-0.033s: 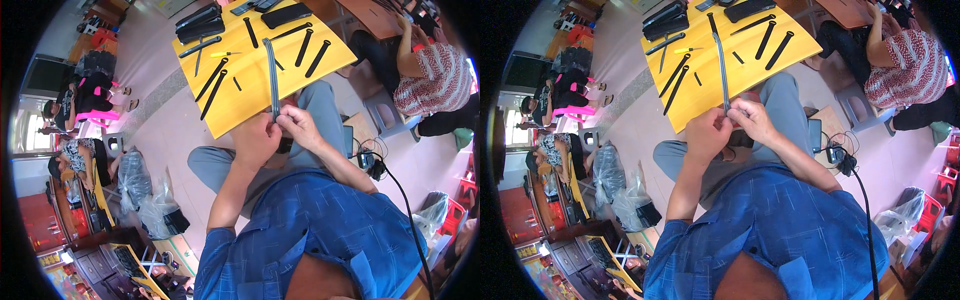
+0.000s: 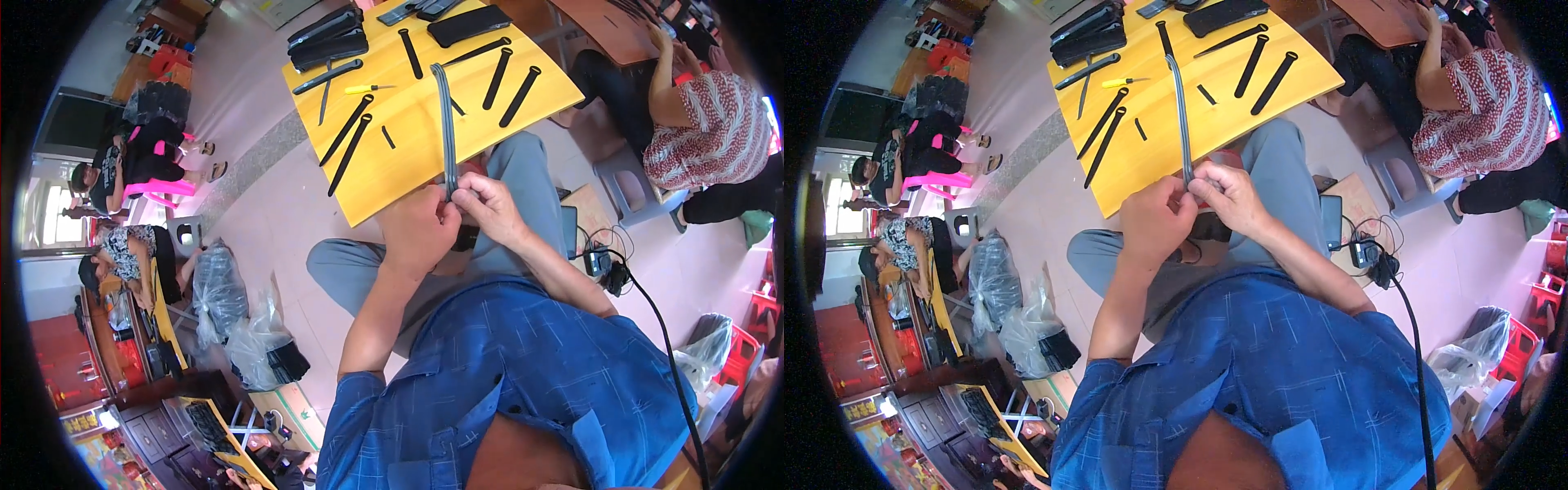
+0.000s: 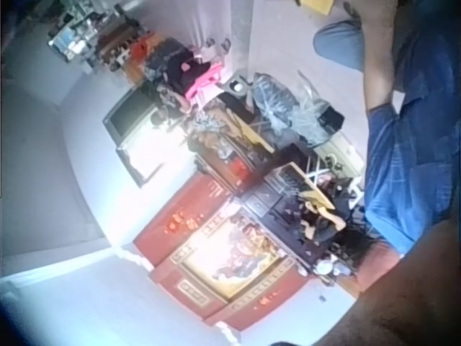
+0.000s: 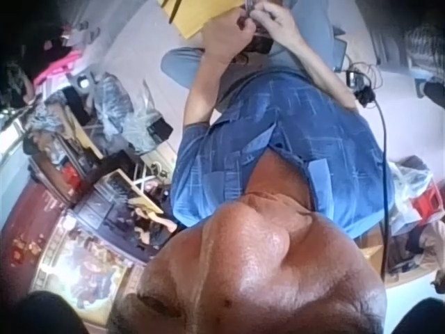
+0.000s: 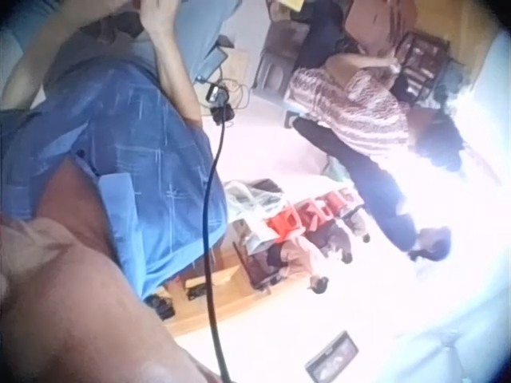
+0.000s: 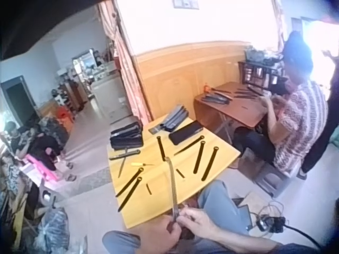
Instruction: Assembling plastic buckles and fasteners onto textile fabric straps.
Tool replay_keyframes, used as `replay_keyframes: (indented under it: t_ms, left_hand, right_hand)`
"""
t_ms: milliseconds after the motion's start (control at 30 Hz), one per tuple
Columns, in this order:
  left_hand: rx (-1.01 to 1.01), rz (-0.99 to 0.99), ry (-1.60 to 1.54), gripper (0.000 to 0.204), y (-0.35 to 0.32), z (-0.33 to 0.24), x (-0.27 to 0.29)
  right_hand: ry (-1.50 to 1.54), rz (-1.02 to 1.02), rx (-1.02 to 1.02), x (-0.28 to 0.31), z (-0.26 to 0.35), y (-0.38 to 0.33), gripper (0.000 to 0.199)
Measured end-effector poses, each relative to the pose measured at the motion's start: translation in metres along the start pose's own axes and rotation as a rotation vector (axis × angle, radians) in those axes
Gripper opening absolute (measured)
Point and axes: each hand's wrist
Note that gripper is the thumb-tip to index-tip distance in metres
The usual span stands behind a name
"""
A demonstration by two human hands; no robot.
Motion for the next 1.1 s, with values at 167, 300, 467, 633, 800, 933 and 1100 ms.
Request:
replay_keyframes:
  t_ms: [167, 300, 467, 633, 800, 933, 1100]
  left_hand:
    - [-0.156, -0.062, 0.222, 0.013, -0.004, 0.002, -0.007]
    - [-0.179, -0.075, 0.237, 0.011, -0.006, 0.001, -0.009]
    - [-0.19, -0.084, 0.215, 0.011, -0.005, 0.008, -0.009]
    - [-0.145, 0.021, 0.041, 0.015, 0.0, 0.001, 0.009]
    - [-0.14, 0.127, -0.08, 0.015, 0.002, 0.009, 0.017]
    - [-0.099, 0.172, -0.065, 0.018, -0.006, 0.013, 0.013]
    - [-0.077, 0.166, -0.075, 0.023, -0.011, 0.015, 0.014]
  right_hand:
    - [-0.235, 0.03, 0.134, 0.001, 0.007, 0.0, 0.017]
    - [-0.329, 0.042, 0.173, 0.001, 0.009, 0.0, 0.018]
    - [-0.43, 0.001, 0.278, -0.001, 0.012, -0.001, 0.019]
    - [-0.326, 0.007, 0.143, -0.001, 0.011, -0.002, 0.019]
    - [-0.179, 0.127, 0.047, 0.006, 0.014, -0.001, 0.02]
    - [-0.293, 0.16, 0.108, 0.005, 0.018, 0.001, 0.025]
    - [-0.261, 0.207, 0.135, -0.001, 0.023, 0.001, 0.029]
Point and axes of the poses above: each hand's wrist, its own y-axis towards the middle knuckle, its own x-axis out of the back of the hand, z = x × y, and after that the axes turned 3 degrees about -z, right-handed
